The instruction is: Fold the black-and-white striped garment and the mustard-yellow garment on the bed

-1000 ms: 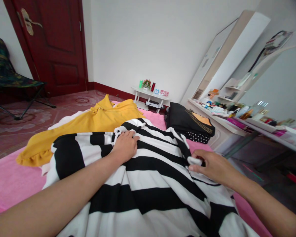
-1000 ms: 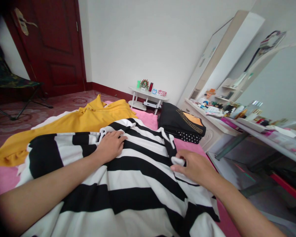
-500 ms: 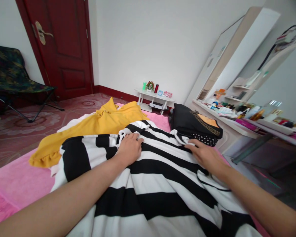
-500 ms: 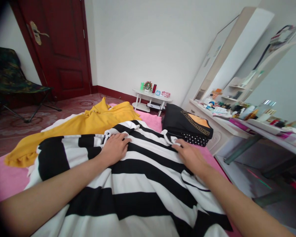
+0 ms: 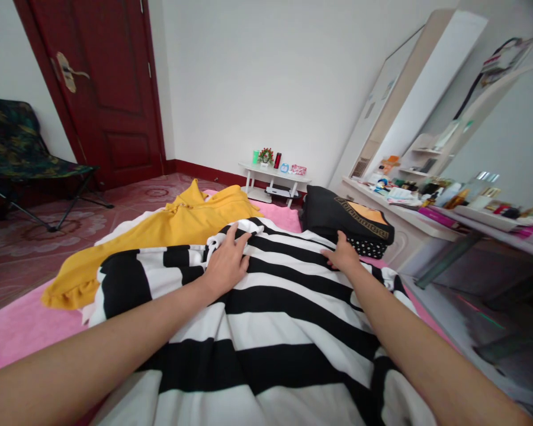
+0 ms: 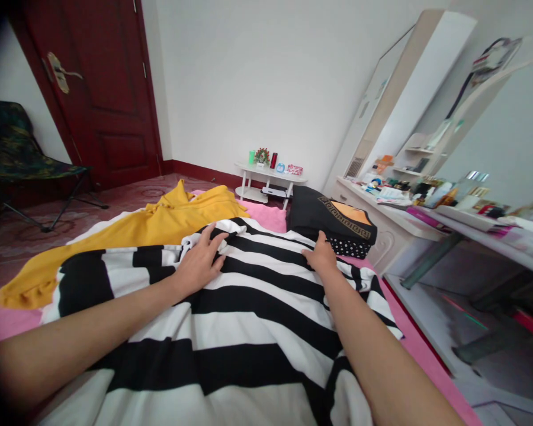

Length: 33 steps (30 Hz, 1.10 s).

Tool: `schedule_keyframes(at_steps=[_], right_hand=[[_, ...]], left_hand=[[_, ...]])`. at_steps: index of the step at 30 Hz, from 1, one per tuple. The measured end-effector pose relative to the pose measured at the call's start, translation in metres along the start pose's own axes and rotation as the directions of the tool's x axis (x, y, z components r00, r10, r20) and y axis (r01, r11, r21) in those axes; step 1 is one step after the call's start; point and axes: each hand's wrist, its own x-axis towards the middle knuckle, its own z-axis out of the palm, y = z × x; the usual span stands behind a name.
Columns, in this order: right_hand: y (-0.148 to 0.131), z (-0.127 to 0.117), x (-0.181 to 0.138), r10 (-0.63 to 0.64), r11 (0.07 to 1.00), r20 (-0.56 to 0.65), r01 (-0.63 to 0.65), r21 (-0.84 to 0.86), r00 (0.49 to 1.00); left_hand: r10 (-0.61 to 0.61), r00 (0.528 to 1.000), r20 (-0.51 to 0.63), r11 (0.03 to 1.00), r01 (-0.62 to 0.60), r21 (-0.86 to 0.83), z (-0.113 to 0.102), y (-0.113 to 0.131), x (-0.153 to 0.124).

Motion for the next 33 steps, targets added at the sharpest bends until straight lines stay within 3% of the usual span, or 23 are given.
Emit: schedule_keyframes(at_steps=[2,4,7,9,12,16,18,20,22,24,26,28,29,31,33], right_hand=[[-0.001,0.015,0.002,0.102,0.993,0.075,-0.106,0.057,0.992],[0.002,0.026,0.004,0.136,0.987,0.089,-0.143,0.074,0.987],[0.008,0.031,0.007,0.108,0.992,0.06,-0.111,0.054,0.992],[0.011,0.031,0.007,0.068,0.997,0.064,-0.07,0.038,0.996],[0.015,0.032,0.004,0.0,0.998,0.044,-0.003,0.062,0.999],[0.018,0.038,-0.004,-0.025,0.963,-0.193,0.075,0.257,0.981],[0.017,0.04,-0.008,0.01,0.912,-0.353,0.136,0.388,0.935],[0.015,0.039,-0.009,0.056,0.858,-0.504,0.218,0.466,0.862],[0.015,0.039,-0.007,0.093,0.822,-0.61,0.285,0.493,0.787],[0.016,0.04,-0.004,0.094,0.8,-0.638,0.324,0.506,0.765],[0.019,0.044,-0.001,0.028,0.799,-0.551,0.312,0.513,0.834],[0.019,0.05,0.001,-0.13,0.838,-0.354,0.294,0.46,0.926],[0.018,0.053,0.002,-0.215,0.866,-0.24,0.298,0.401,0.947],[0.015,0.057,0.003,-0.327,0.912,-0.042,0.327,0.248,0.944],[0.01,0.056,0.001,-0.341,0.937,0.082,0.331,0.112,0.936]], left_hand=[[-0.124,0.992,-0.003,0.989,0.123,-0.078,0.0,-0.005,0.019],[-0.292,0.951,0.104,0.938,0.306,-0.163,0.002,-0.011,0.046],[-0.468,0.789,0.398,0.804,0.567,-0.18,0.012,-0.019,0.083],[-0.479,0.738,0.475,0.81,0.58,-0.084,0.021,-0.022,0.098],[-0.44,0.793,0.421,0.879,0.476,0.021,0.032,-0.024,0.102],[-0.407,0.843,0.353,0.903,0.43,0.014,0.028,-0.023,0.1],[-0.371,0.895,0.246,0.923,0.384,-0.005,0.019,-0.02,0.105],[-0.276,0.96,0.044,0.961,0.277,-0.022,0.012,-0.015,0.115],[-0.164,0.976,-0.142,0.986,0.164,-0.014,0.012,-0.011,0.123],[-0.109,0.979,-0.171,0.994,0.109,-0.01,0.021,-0.009,0.125],[-0.088,0.995,-0.051,0.996,0.088,-0.006,0.038,-0.011,0.119],[-0.055,0.993,0.102,0.998,0.055,0.003,0.058,-0.015,0.107],[-0.026,0.986,0.165,1.0,0.025,0.011,0.066,-0.017,0.101],[0.056,0.966,0.252,0.997,-0.068,0.042,0.078,-0.02,0.089],[0.106,0.939,0.327,0.986,-0.143,0.09,0.081,-0.019,0.081]])
